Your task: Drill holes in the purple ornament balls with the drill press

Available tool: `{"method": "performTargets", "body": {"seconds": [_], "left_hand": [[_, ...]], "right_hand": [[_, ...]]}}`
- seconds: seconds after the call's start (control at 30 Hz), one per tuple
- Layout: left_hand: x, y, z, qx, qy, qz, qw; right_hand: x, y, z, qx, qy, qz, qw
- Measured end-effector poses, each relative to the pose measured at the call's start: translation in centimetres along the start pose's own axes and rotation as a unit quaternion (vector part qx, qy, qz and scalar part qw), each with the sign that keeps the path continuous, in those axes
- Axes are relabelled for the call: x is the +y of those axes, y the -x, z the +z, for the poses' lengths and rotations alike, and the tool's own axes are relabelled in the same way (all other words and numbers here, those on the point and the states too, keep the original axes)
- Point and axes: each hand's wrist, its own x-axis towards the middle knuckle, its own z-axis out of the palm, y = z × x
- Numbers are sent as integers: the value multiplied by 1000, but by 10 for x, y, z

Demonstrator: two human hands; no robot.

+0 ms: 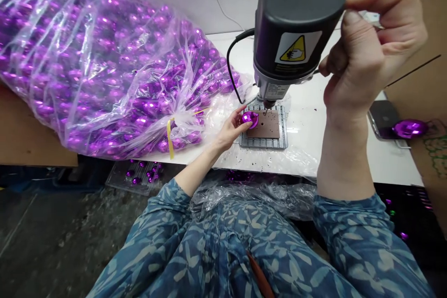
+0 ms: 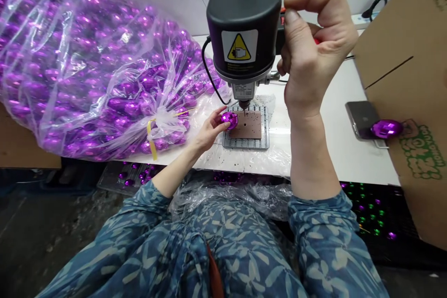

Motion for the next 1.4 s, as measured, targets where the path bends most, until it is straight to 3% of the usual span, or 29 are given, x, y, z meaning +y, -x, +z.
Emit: {"method": "performTargets", "body": {"seconds": [0.17,0.3,0.67,0.97,1.17,1.4], "left_hand": [[-9,-19,-6,-19,-160,76,984],[-14,-33,-8,-48,-225,109,967],[-21,-49,7,-72,-236,79,966],[-24,-50,11,-57,-302,130,943],[-25,-46,25,-51,-353,157,921],[-46,-43,29,-52,-266,162,949]], "right_hand": [[0,1,2,6,-1,6,1000],[-1,1,4,11,-3,5,1000],[-2,1,5,8,11,11,1000],[-6,3,6,15,5,13,1000],[-4,2,5,15,13,12,1000],[-6,3,6,18,7,5,1000]]}}
